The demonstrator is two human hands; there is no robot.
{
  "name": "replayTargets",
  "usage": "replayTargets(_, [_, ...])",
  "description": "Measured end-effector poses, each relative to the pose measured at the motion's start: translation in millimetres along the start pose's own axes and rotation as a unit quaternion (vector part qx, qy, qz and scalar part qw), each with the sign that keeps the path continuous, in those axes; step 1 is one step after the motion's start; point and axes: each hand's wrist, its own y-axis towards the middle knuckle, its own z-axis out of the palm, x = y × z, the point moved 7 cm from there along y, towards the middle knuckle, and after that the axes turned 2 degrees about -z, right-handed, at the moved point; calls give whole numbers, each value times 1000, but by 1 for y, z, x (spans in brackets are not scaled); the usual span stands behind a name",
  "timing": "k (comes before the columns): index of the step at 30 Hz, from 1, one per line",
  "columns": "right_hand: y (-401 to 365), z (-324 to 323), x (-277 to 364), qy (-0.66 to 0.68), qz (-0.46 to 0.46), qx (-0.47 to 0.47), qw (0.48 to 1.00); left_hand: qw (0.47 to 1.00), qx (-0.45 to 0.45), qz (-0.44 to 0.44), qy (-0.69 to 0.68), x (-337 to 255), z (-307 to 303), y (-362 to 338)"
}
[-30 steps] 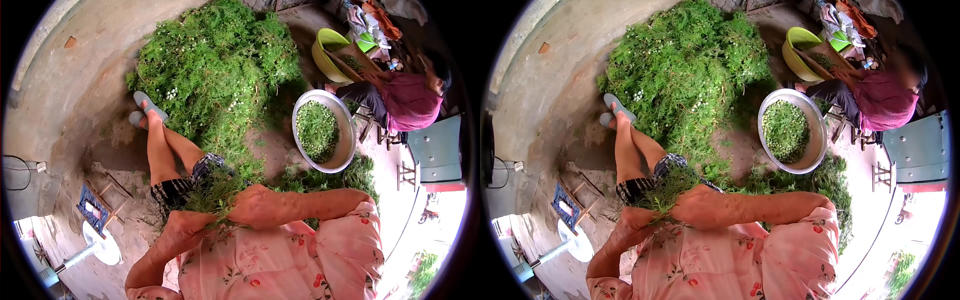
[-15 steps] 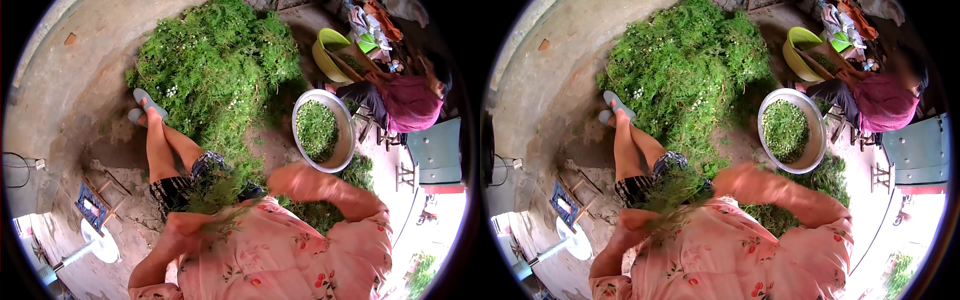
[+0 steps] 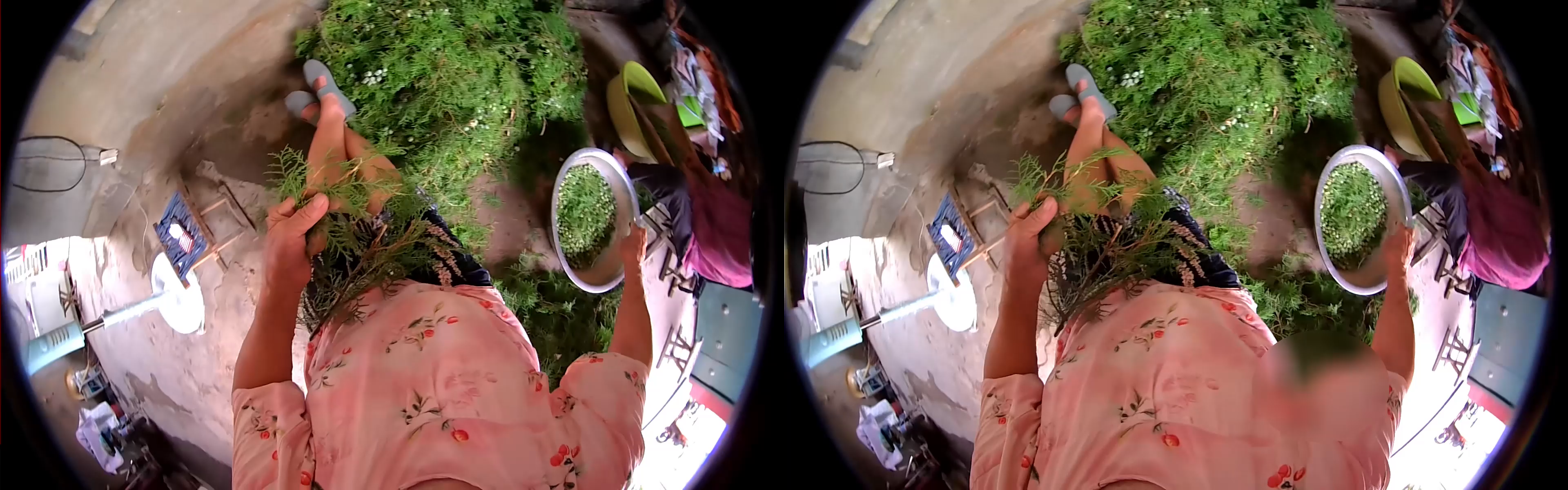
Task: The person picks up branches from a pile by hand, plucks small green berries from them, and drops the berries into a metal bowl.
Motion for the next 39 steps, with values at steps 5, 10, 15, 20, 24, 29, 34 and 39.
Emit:
replayTargets(5, [-23,-37,191,163,-202,28,965,995,-69,9,-68,-6,7,-6])
replayTargets(10, [-62,-91,384,468,-289,122,826,998,-39,9,-50,-3,8,-6])
replayTargets(15, [-104,-119,508,384,-489,79,779,999,11,-8,-41,1,5,-9])
replayTargets(20, [-105,-111,533,320,-516,20,794,999,-46,6,-11,-2,-4,-8])
replayTargets(24, [-110,-151,516,371,-539,129,745,882,-76,182,428,-20,0,3])
replayTargets(29, [-128,-163,501,316,-532,99,779,707,-179,328,601,-31,41,-18])
replayTargets(34, [-140,-177,494,332,-516,102,783,644,-70,418,636,-18,81,-32])
replayTargets(39, [-147,-183,492,320,-537,103,774,681,60,461,566,9,90,-15])
